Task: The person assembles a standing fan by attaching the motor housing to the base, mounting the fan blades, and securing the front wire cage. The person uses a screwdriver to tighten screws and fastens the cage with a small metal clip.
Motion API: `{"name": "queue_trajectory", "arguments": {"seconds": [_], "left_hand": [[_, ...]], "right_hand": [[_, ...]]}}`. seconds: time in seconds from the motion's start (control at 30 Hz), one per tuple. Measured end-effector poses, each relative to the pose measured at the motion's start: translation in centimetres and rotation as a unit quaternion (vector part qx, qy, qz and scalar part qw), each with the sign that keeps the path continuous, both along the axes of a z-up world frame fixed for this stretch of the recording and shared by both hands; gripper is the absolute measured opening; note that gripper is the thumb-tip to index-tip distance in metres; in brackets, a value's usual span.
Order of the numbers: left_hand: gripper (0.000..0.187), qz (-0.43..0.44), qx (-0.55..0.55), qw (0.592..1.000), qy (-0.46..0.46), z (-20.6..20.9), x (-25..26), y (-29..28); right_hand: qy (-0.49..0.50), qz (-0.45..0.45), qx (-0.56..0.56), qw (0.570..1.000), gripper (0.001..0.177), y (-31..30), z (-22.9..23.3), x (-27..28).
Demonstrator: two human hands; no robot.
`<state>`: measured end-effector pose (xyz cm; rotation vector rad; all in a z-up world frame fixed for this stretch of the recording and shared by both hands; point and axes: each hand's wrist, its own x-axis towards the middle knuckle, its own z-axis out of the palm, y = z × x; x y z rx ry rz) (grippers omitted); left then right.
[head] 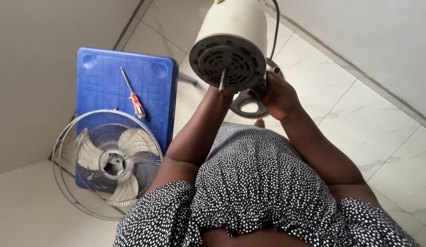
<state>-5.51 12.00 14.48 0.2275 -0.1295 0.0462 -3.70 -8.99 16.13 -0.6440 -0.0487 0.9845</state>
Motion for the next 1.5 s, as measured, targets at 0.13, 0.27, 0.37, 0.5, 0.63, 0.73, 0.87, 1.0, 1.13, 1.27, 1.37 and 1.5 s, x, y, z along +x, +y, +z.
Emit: {"name": "queue_trajectory", "arguments": {"seconds": [0.13,0.27,0.37,0.5,0.63,0.73,0.87,1.0,1.13,1.27,1.37,1.5], "left_hand": [[0.056,-0.009,-0.001,1.000,-0.005,0.5,0.9,1.0],[0.054,-0.016,-0.005,1.000,-0.008,0.4,1.3,1.4],[0.052,-0.023,0.000,1.000,-0.010,0.4,1.6,1.7],[0.050,-0.030,0.010,0.999,-0.010,-0.1,1.9,1.8],[0.048,-0.028,0.016,0.999,-0.024,0.5,2.1,2.6],[0.047,-0.009,0.003,0.999,-0.050,2.4,2.5,3.8],[0.060,-0.049,-0.041,0.993,-0.099,3.3,3.1,5.0],[0.054,0.054,-0.050,0.995,0.069,-0.2,2.9,4.9],[0.037,0.034,-0.056,0.993,0.098,-2.0,3.2,5.6],[0.049,0.019,-0.094,0.972,0.214,-0.8,3.3,4.2],[0.052,0.002,-0.113,0.966,0.231,-0.9,2.7,3.4],[0.055,-0.005,-0.144,0.961,0.236,-2.2,2.5,2.6]], "right_hand": [[-0.002,0.011,0.009,1.000,0.040,1.0,1.7,0.7],[0.015,-0.016,-0.014,1.000,0.037,1.7,1.5,0.9],[0.020,-0.017,-0.046,0.999,0.037,2.0,2.0,1.2],[0.005,0.002,0.003,1.000,0.042,1.7,2.2,1.4],[-0.052,0.030,0.032,0.998,0.052,1.7,0.6,1.9],[-0.090,0.037,0.023,0.995,0.058,0.6,0.9,3.4],[-0.165,0.028,-0.060,0.984,0.068,-1.1,4.5,5.4],[-0.152,0.074,-0.112,0.979,0.067,-1.4,6.5,6.0],[-0.089,0.089,-0.123,0.984,0.057,-0.9,6.0,4.9],[-0.031,0.072,-0.113,0.990,0.048,-0.4,6.0,4.5],[-0.036,0.064,-0.171,0.983,0.051,0.0,6.7,4.1],[-0.051,0.066,-0.225,0.971,0.061,0.4,7.7,4.0]]}}
